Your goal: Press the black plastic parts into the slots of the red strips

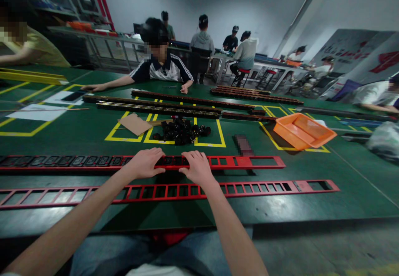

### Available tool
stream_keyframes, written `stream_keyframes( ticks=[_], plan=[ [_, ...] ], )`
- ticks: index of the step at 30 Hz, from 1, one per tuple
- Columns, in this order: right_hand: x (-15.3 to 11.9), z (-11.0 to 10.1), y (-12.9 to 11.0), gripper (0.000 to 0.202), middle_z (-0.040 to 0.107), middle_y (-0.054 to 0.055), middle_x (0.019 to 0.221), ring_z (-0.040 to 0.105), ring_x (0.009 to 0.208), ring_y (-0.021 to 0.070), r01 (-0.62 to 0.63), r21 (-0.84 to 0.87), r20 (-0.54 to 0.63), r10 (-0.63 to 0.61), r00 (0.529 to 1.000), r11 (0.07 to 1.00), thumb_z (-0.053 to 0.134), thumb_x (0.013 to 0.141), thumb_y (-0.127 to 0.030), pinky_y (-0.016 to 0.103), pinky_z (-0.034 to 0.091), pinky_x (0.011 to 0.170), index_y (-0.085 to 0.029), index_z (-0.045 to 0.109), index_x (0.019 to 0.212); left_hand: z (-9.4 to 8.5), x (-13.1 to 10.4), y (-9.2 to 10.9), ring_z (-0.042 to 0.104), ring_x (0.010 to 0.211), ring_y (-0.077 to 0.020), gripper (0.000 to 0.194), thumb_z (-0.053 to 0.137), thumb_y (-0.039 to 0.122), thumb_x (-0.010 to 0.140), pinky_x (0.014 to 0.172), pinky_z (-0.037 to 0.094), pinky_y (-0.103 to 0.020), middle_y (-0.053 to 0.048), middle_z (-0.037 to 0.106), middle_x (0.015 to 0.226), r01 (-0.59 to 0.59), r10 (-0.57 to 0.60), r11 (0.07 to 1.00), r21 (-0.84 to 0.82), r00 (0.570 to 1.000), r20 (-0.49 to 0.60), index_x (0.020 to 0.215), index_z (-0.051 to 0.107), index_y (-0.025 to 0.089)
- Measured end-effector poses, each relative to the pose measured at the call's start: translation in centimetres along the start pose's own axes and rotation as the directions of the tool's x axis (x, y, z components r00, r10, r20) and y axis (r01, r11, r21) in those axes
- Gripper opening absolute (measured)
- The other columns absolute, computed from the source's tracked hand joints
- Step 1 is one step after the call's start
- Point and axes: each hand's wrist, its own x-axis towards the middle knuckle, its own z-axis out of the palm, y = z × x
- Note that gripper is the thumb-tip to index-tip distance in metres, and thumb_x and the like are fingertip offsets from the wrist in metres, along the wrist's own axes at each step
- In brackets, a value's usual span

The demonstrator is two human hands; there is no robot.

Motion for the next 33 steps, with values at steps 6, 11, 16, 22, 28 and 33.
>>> stream_keyframes(
  ticks=[6, 11, 16, 22, 28, 33],
  plan=[
    [1.3, 4.1, -2.4, 0.056, 0.063, 0.008, 0.121, 0.053, 0.113, 0.0256, -0.013, 0.064, 0.04, 0.01, 0.999, 0.998, 0.078, 0.077, -0.04, 0.042, 0.038, 0.095, -0.023, 0.055, 0.125, 1.9, -3.1, -3.2, 0.06, 0.098, -0.0262, 0.039, 0.066, 0.045, 0.08, 0.08, 0.046, -0.036, -0.008, 0.063, 0.105, 0.065, -0.064, 0.998, -0.018, 0.997, 0.042, 0.108, 0.058, 0.019],
    [2.5, 6.4, -3.6, 0.057, 0.063, 0.008, 0.12, 0.053, 0.113, 0.0258, -0.009, 0.081, 0.075, 0.003, 0.997, 0.997, 0.078, 0.076, -0.042, 0.041, 0.038, 0.094, -0.023, 0.056, 0.125, 2.9, -4.4, -5.0, 0.058, 0.103, -0.0272, 0.04, 0.067, 0.043, 0.079, 0.086, 0.045, -0.038, -0.009, 0.063, 0.11, 0.132, -0.129, 0.99, -0.045, 0.99, 0.06, 0.11, 0.059, 0.02],
    [3.4, 7.0, -2.8, 0.056, 0.063, 0.008, 0.119, 0.054, 0.111, 0.0252, -0.031, 0.114, 0.115, 0.018, 0.993, 0.993, 0.077, 0.076, -0.044, 0.041, 0.04, 0.093, -0.021, 0.057, 0.124, 3.8, -4.5, -5.6, 0.058, 0.103, -0.0273, 0.038, 0.068, 0.041, 0.078, 0.087, 0.045, -0.038, -0.008, 0.063, 0.11, 0.192, -0.189, 0.981, -0.042, 0.98, 0.068, 0.11, 0.06, 0.022],
    [4.1, 5.8, -0.8, 0.039, 0.065, 0.006, 0.113, 0.057, 0.107, 0.0235, 0.047, 0.158, 0.197, -0.078, 0.977, 0.986, 0.075, 0.08, -0.038, 0.038, 0.042, 0.092, -0.022, 0.063, 0.114, 4.0, -4.1, -4.8, 0.056, 0.107, -0.0281, 0.042, 0.066, 0.039, 0.08, 0.088, 0.044, -0.04, -0.009, 0.062, 0.115, 0.214, -0.211, 0.975, -0.06, 0.976, 0.052, 0.117, 0.059, 0.021],
    [3.6, 5.9, -0.7, 0.031, 0.066, 0.005, 0.109, 0.058, 0.102, 0.0226, 0.068, 0.175, 0.155, -0.096, 0.983, 0.982, 0.071, 0.085, -0.033, 0.036, 0.044, 0.089, -0.022, 0.063, 0.112, 3.8, -1.6, -2.1, 0.056, 0.109, -0.0236, 0.035, 0.054, 0.036, 0.091, 0.092, 0.044, -0.038, -0.008, 0.06, 0.118, 0.07, -0.078, 0.983, -0.17, 0.996, -0.041, 0.123, 0.055, 0.021],
    [3.4, 6.0, -0.9, 0.03, 0.066, 0.005, 0.108, 0.057, 0.101, 0.0222, 0.049, 0.176, 0.135, -0.074, 0.988, 0.983, 0.072, 0.083, -0.032, 0.037, 0.044, 0.089, -0.021, 0.062, 0.11, 4.4, -0.2, -1.7, 0.058, 0.1, -0.0213, 0.019, 0.059, 0.029, 0.088, 0.089, 0.046, -0.035, -0.006, 0.062, 0.106, 0.038, -0.049, 0.981, -0.192, 0.998, -0.049, 0.104, 0.062, 0.02]
  ],
)
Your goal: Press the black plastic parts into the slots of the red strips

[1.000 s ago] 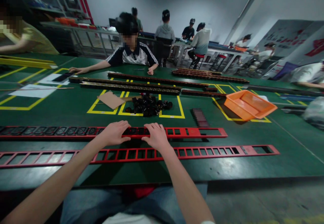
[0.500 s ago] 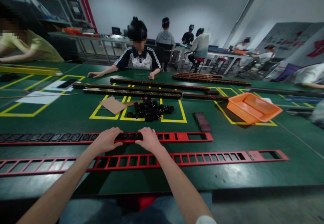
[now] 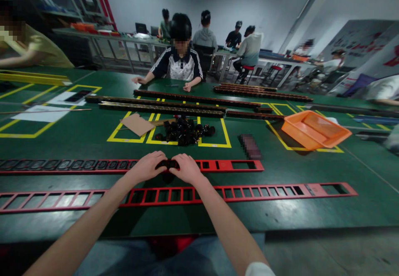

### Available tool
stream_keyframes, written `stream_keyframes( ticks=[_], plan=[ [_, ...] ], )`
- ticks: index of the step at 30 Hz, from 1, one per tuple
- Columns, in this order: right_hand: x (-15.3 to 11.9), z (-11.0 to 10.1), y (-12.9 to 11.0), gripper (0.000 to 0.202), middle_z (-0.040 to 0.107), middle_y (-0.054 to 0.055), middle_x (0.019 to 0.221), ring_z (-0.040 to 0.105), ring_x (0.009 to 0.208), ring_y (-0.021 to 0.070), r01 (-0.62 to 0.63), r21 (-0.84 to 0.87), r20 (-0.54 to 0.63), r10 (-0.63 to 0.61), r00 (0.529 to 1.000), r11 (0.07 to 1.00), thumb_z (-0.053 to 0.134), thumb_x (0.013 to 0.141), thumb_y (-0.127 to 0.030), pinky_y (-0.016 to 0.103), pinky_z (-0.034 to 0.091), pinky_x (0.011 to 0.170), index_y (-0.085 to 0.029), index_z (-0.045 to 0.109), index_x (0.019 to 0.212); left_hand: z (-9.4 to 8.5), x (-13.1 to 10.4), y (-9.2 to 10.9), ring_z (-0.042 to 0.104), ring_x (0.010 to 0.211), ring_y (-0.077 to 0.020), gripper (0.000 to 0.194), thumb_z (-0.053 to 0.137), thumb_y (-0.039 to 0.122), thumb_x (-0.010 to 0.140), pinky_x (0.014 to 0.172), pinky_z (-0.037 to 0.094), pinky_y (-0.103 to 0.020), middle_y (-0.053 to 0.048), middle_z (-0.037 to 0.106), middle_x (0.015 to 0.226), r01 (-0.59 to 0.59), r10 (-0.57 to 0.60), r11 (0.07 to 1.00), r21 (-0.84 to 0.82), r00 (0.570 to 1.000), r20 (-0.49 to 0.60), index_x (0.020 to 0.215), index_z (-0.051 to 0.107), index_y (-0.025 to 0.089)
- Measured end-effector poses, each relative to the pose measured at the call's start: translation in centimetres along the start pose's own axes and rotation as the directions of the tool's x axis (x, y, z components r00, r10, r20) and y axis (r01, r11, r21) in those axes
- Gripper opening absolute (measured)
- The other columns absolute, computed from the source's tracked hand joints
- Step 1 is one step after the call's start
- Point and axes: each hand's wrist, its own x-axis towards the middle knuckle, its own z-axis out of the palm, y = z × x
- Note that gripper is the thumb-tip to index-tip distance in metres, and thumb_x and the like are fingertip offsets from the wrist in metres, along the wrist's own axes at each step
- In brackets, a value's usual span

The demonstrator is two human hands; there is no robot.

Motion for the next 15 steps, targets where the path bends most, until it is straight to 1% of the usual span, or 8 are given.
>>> stream_keyframes(
  ticks=[3, 6, 11, 13, 15],
  plan=[
    [0.2, 0.1, 0.1, 0.03, 0.066, 0.004, 0.105, 0.057, 0.099, 0.0216, -0.007, 0.004, -0.008, 0.007, 1.0, 1.0, 0.074, 0.081, -0.032, 0.036, 0.043, 0.087, -0.022, 0.063, 0.107, 0.4, -0.3, -0.1, 0.057, 0.102, -0.0216, 0.023, 0.059, 0.03, 0.089, 0.089, 0.046, -0.035, -0.006, 0.062, 0.108, 0.001, -0.001, 1.0, 0.011, 0.999, -0.032, 0.11, 0.062, 0.021],
    [0.4, 0.3, 0.3, 0.028, 0.066, 0.003, 0.098, 0.058, 0.095, 0.0211, -0.055, 0.008, -0.007, 0.055, 0.998, 0.998, 0.077, 0.078, -0.033, 0.034, 0.043, 0.082, -0.022, 0.065, 0.101, 0.7, -0.7, 0.1, 0.056, 0.102, -0.0228, 0.026, 0.055, 0.031, 0.091, 0.088, 0.045, -0.037, -0.007, 0.062, 0.11, 0.01, -0.007, 0.998, 0.056, 0.998, -0.06, 0.115, 0.061, 0.021],
    [0.7, 0.2, 0.5, 0.03, 0.067, 0.001, 0.097, 0.059, 0.093, 0.0204, -0.088, 0.026, 0.009, 0.088, 0.996, 0.996, 0.079, 0.075, -0.034, 0.034, 0.042, 0.082, -0.024, 0.065, 0.101, 0.8, -0.8, 0.8, 0.056, 0.102, -0.0234, 0.024, 0.053, 0.031, 0.092, 0.086, 0.045, -0.037, -0.007, 0.062, 0.11, 0.043, -0.039, 0.997, 0.067, 0.997, -0.071, 0.112, 0.06, 0.021],
    [1.0, 0.0, 0.8, 0.036, 0.067, 0.001, 0.099, 0.059, 0.096, 0.0214, -0.087, 0.043, 0.043, 0.085, 0.995, 0.995, 0.082, 0.071, -0.035, 0.035, 0.043, 0.082, -0.024, 0.065, 0.102, 0.7, -0.8, 0.9, 0.055, 0.102, -0.0236, 0.023, 0.054, 0.031, 0.09, 0.086, 0.045, -0.037, -0.007, 0.062, 0.111, 0.05, -0.046, 0.997, 0.058, 0.997, -0.069, 0.111, 0.06, 0.022],
    [1.6, -0.3, 1.3, 0.042, 0.068, 0.001, 0.101, 0.06, 0.096, 0.0212, -0.069, 0.114, 0.109, 0.057, 0.992, 0.991, 0.084, 0.068, -0.034, 0.034, 0.045, 0.082, -0.024, 0.065, 0.104, 0.6, -0.7, 0.9, 0.055, 0.102, -0.0238, 0.024, 0.055, 0.031, 0.089, 0.085, 0.045, -0.037, -0.007, 0.062, 0.111, 0.049, -0.045, 0.997, 0.058, 0.997, -0.068, 0.111, 0.06, 0.022]
  ],
)
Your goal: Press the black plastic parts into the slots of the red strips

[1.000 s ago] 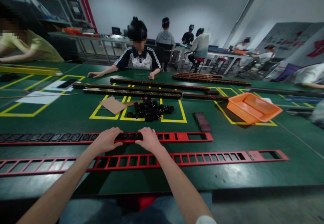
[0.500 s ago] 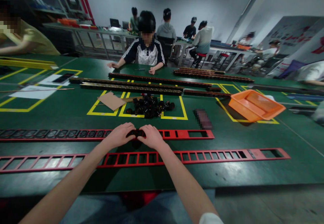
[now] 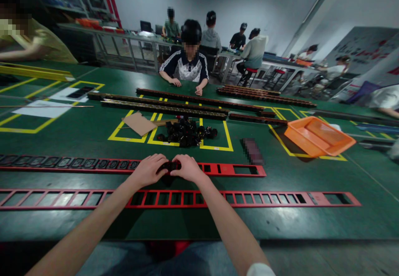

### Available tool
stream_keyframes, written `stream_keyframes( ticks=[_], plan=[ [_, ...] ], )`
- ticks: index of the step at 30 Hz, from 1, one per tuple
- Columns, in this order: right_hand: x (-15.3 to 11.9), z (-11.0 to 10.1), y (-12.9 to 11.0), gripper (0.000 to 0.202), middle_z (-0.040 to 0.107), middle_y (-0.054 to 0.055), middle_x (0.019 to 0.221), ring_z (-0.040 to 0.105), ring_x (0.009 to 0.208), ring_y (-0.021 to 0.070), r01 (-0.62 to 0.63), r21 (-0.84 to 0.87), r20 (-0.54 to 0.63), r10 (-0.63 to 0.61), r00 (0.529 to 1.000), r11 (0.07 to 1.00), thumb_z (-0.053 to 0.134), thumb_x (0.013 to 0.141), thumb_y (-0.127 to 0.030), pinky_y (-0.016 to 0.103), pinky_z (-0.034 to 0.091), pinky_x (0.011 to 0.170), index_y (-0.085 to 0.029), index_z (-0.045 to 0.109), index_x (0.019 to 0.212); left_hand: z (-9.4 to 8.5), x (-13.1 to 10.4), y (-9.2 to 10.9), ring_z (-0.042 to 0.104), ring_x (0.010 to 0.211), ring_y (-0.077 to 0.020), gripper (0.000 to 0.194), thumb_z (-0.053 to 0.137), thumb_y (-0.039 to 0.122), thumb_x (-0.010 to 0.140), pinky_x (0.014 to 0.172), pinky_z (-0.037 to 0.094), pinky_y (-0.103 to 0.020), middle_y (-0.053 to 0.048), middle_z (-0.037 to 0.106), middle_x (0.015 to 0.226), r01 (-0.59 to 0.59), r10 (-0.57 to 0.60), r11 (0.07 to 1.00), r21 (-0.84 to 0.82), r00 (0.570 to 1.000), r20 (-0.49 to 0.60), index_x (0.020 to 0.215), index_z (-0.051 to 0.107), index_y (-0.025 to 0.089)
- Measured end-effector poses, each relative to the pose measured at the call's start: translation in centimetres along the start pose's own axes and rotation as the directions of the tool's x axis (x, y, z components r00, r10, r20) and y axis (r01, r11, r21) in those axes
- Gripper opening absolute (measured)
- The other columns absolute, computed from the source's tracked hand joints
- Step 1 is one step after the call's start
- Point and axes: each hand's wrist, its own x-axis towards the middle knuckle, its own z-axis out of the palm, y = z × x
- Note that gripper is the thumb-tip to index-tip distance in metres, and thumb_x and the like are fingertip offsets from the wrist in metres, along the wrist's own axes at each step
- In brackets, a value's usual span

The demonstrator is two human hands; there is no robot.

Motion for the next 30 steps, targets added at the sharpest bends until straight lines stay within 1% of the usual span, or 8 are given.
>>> stream_keyframes(
  ticks=[2, 4, 7, 10, 12, 17, 25, 30],
  plan=[
    [1.0, -0.4, 0.7, 0.041, 0.069, 0.001, 0.101, 0.062, 0.092, 0.0186, 0.018, 0.122, 0.03, -0.022, 0.999, 0.992, 0.08, 0.071, -0.032, 0.032, 0.047, 0.081, -0.022, 0.065, 0.107, -0.1, 0.0, 0.0, 0.056, 0.102, -0.0243, 0.026, 0.054, 0.032, 0.089, 0.085, 0.044, -0.038, -0.007, 0.062, 0.11, -0.002, 0.002, 1.0, 0.01, 1.0, 0.001, 0.113, 0.059, 0.022],
    [2.3, -0.8, 1.4, 0.032, 0.068, 0.002, 0.099, 0.063, 0.086, 0.0156, -0.006, 0.215, -0.058, 0.019, 0.998, 0.977, 0.071, 0.08, -0.027, 0.029, 0.049, 0.078, -0.019, 0.063, 0.109, -0.1, 0.1, 0.1, 0.056, 0.101, -0.0247, 0.029, 0.053, 0.036, 0.09, 0.085, 0.044, -0.039, -0.007, 0.063, 0.109, -0.001, 0.0, 1.0, 0.024, 1.0, 0.002, 0.115, 0.058, 0.022],
    [4.1, -1.2, 2.5, 0.028, 0.065, 0.005, 0.106, 0.061, 0.08, 0.0145, -0.054, 0.119, -0.258, 0.083, 0.963, 0.991, 0.064, 0.083, -0.023, 0.029, 0.05, 0.077, -0.016, 0.062, 0.11, 0.0, 0.1, 0.1, 0.056, 0.102, -0.0247, 0.033, 0.052, 0.041, 0.091, 0.086, 0.044, -0.039, -0.007, 0.063, 0.111, 0.006, -0.006, 0.999, 0.033, 1.0, 0.002, 0.117, 0.057, 0.023],
    [5.2, -1.2, 3.1, 0.037, 0.057, 0.008, 0.124, 0.061, 0.097, 0.0178, -0.099, -0.043, -0.358, 0.078, 0.93, 0.994, 0.059, 0.086, -0.021, 0.032, 0.05, 0.086, -0.018, 0.057, 0.123, 0.2, 0.2, 0.1, 0.057, 0.101, -0.0241, 0.032, 0.051, 0.042, 0.091, 0.085, 0.044, -0.038, -0.007, 0.063, 0.109, 0.02, -0.02, 0.999, 0.038, 1.0, 0.003, 0.116, 0.058, 0.023],
    [5.3, -1.1, 3.2, 0.044, 0.052, 0.008, 0.133, 0.059, 0.107, 0.0206, -0.126, -0.132, -0.351, 0.072, 0.934, 0.983, 0.057, 0.087, -0.021, 0.033, 0.05, 0.088, -0.02, 0.053, 0.13, 0.3, 0.2, 0.1, 0.057, 0.1, -0.0237, 0.031, 0.051, 0.042, 0.092, 0.085, 0.044, -0.037, -0.007, 0.064, 0.108, 0.027, -0.027, 0.999, 0.04, 1.0, 0.007, 0.114, 0.059, 0.022],
    [4.8, -0.6, 3.0, 0.049, 0.049, 0.007, 0.14, 0.06, 0.108, 0.023, -0.133, -0.244, -0.263, 0.067, 0.962, 0.96, 0.054, 0.089, -0.023, 0.035, 0.053, 0.083, -0.024, 0.047, 0.138, 0.4, 0.3, 0.0, 0.057, 0.101, -0.0238, 0.03, 0.051, 0.042, 0.092, 0.087, 0.044, -0.038, -0.007, 0.064, 0.107, 0.02, -0.02, 0.999, 0.031, 1.0, 0.007, 0.113, 0.059, 0.021],
    [4.7, -0.6, 2.9, 0.046, 0.05, 0.009, 0.137, 0.061, 0.106, 0.0244, -0.14, -0.278, -0.195, 0.087, 0.977, 0.95, 0.058, 0.09, -0.025, 0.037, 0.053, 0.083, -0.024, 0.048, 0.135, 0.2, 0.3, 0.2, 0.057, 0.1, -0.0237, 0.029, 0.052, 0.041, 0.092, 0.086, 0.044, -0.038, -0.007, 0.065, 0.107, 0.03, -0.03, 0.999, 0.028, 0.999, 0.011, 0.112, 0.059, 0.022],
    [4.6, -0.7, 2.7, 0.03, 0.057, 0.007, 0.127, 0.063, 0.101, 0.0228, -0.124, -0.277, -0.202, 0.068, 0.977, 0.953, 0.057, 0.091, -0.024, 0.035, 0.052, 0.08, -0.022, 0.055, 0.121, 0.2, 0.3, 0.2, 0.057, 0.1, -0.0236, 0.029, 0.051, 0.041, 0.092, 0.086, 0.044, -0.037, -0.007, 0.064, 0.106, 0.029, -0.029, 0.999, 0.026, 1.0, 0.01, 0.112, 0.059, 0.022]
  ],
)
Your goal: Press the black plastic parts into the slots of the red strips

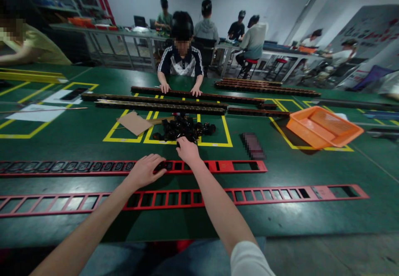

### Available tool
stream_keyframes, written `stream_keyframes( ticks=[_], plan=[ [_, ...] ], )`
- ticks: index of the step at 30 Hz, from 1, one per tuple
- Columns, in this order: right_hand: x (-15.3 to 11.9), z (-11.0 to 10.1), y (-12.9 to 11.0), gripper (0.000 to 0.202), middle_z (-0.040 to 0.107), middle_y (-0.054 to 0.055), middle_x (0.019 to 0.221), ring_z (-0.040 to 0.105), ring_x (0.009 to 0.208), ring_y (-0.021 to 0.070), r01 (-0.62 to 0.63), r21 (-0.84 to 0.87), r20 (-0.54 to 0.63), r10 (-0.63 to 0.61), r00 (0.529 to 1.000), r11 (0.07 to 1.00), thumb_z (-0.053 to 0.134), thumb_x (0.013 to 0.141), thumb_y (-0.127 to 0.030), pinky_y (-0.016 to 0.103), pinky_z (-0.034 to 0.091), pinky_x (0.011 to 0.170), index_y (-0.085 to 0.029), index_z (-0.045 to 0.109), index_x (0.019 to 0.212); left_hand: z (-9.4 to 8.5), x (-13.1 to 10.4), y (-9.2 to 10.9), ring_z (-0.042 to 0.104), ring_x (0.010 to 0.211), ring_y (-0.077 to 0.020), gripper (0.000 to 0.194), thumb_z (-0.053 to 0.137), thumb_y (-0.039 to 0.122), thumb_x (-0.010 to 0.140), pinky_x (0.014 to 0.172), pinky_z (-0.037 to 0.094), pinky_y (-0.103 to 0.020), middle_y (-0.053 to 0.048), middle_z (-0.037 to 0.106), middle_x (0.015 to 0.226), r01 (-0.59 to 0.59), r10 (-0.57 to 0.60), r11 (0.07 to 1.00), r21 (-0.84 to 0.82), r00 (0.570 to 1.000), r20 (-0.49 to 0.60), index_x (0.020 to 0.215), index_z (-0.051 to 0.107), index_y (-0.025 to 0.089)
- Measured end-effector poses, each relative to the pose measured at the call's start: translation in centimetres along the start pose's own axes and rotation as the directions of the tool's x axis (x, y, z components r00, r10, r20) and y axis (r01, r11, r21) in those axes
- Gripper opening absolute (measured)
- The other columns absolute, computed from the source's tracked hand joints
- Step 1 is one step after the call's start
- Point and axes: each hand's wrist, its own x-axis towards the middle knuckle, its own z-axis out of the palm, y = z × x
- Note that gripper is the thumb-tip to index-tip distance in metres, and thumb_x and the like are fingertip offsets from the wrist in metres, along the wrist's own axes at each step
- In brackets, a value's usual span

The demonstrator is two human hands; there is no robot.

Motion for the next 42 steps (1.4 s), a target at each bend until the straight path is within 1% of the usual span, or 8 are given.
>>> stream_keyframes(
  ticks=[11, 18, 24, 27, 29, 32, 35, 42],
  plan=[
    [-0.2, -0.1, 0.0, 0.017, 0.059, 0.004, 0.11, 0.06, 0.085, 0.0185, -0.002, 0.016, -0.008, 0.002, 1.0, 1.0, 0.06, 0.089, -0.024, 0.029, 0.045, 0.069, -0.022, 0.055, 0.104, 0.2, -0.1, -0.2, 0.057, 0.098, -0.0229, 0.029, 0.053, 0.042, 0.091, 0.085, 0.045, -0.036, -0.006, 0.064, 0.107, 0.005, -0.005, 1.0, -0.027, 1.0, 0.001, 0.112, 0.059, 0.022],
    [-0.1, 0.5, 0.5, 0.014, 0.06, 0.003, 0.102, 0.059, 0.082, 0.018, 0.037, 0.201, -0.104, -0.017, 0.994, 0.979, 0.061, 0.083, -0.019, 0.029, 0.045, 0.072, -0.022, 0.053, 0.094, 0.3, -0.1, -0.4, 0.057, 0.098, -0.0232, 0.029, 0.054, 0.042, 0.091, 0.084, 0.045, -0.037, -0.006, 0.064, 0.105, -0.008, 0.007, 1.0, -0.027, 1.0, -0.026, 0.111, 0.06, 0.022],
    [-0.1, 1.2, 1.5, 0.016, 0.063, 0.003, 0.1, 0.061, 0.091, 0.02, 0.06, 0.447, -0.208, 0.039, 0.977, 0.893, 0.058, 0.082, -0.019, 0.036, 0.049, 0.083, -0.024, 0.048, 0.093, 0.8, -0.1, -0.6, 0.058, 0.097, -0.0236, 0.029, 0.055, 0.043, 0.09, 0.083, 0.045, -0.037, -0.006, 0.064, 0.104, -0.01, 0.009, 1.0, -0.026, 0.999, -0.047, 0.11, 0.06, 0.022],
    [-0.4, 1.2, 2.0, 0.028, 0.061, 0.004, 0.103, 0.063, 0.092, 0.0201, 0.07, 0.658, -0.243, 0.123, 0.962, 0.75, 0.061, 0.079, -0.022, 0.037, 0.051, 0.083, -0.024, 0.047, 0.102, 0.8, -0.2, -0.7, 0.058, 0.096, -0.0232, 0.029, 0.056, 0.044, 0.09, 0.084, 0.045, -0.037, -0.006, 0.064, 0.103, -0.009, 0.007, 0.999, -0.039, 0.999, -0.05, 0.109, 0.06, 0.022],
    [-0.7, 1.0, 2.3, 0.04, 0.06, 0.006, 0.109, 0.062, 0.099, 0.0208, 0.089, 0.732, -0.249, 0.144, 0.958, 0.675, 0.063, 0.076, -0.021, 0.038, 0.052, 0.086, -0.023, 0.046, 0.112, 0.8, -0.2, -0.8, 0.058, 0.097, -0.0232, 0.029, 0.056, 0.043, 0.09, 0.084, 0.045, -0.037, -0.005, 0.064, 0.104, -0.008, 0.006, 0.999, -0.047, 0.999, -0.049, 0.109, 0.06, 0.022],
    [-1.1, 0.7, 2.5, 0.049, 0.057, 0.008, 0.119, 0.059, 0.11, 0.0225, 0.099, 0.732, -0.238, 0.117, 0.964, 0.674, 0.062, 0.075, -0.019, 0.04, 0.05, 0.093, -0.023, 0.05, 0.123, 0.7, -0.2, -0.8, 0.058, 0.098, -0.0234, 0.03, 0.056, 0.044, 0.09, 0.084, 0.045, -0.037, -0.005, 0.064, 0.104, -0.003, 0.001, 0.999, -0.054, 0.999, -0.044, 0.11, 0.06, 0.022],
    [-1.6, 0.5, 2.4, 0.045, 0.056, 0.008, 0.12, 0.057, 0.111, 0.0233, 0.122, 0.702, -0.24, 0.072, 0.968, 0.702, 0.06, 0.076, -0.018, 0.041, 0.049, 0.095, -0.023, 0.056, 0.121, 0.7, -0.2, -0.7, 0.058, 0.097, -0.0233, 0.03, 0.055, 0.044, 0.091, 0.084, 0.045, -0.036, -0.006, 0.064, 0.104, 0.001, -0.003, 0.998, -0.057, 0.999, -0.036, 0.109, 0.06, 0.021],
    [-2.4, 0.4, 1.8, 0.041, 0.061, 0.005, 0.111, 0.061, 0.102, 0.0215, 0.083, 0.79, -0.2, 0.128, 0.971, 0.608, 0.062, 0.075, -0.02, 0.04, 0.05, 0.094, -0.023, 0.057, 0.116, 0.6, -0.1, -0.8, 0.058, 0.097, -0.0229, 0.029, 0.055, 0.044, 0.091, 0.084, 0.046, -0.036, -0.006, 0.064, 0.104, -0.001, -0.002, 0.998, -0.07, 0.999, -0.042, 0.108, 0.06, 0.022]
  ],
)
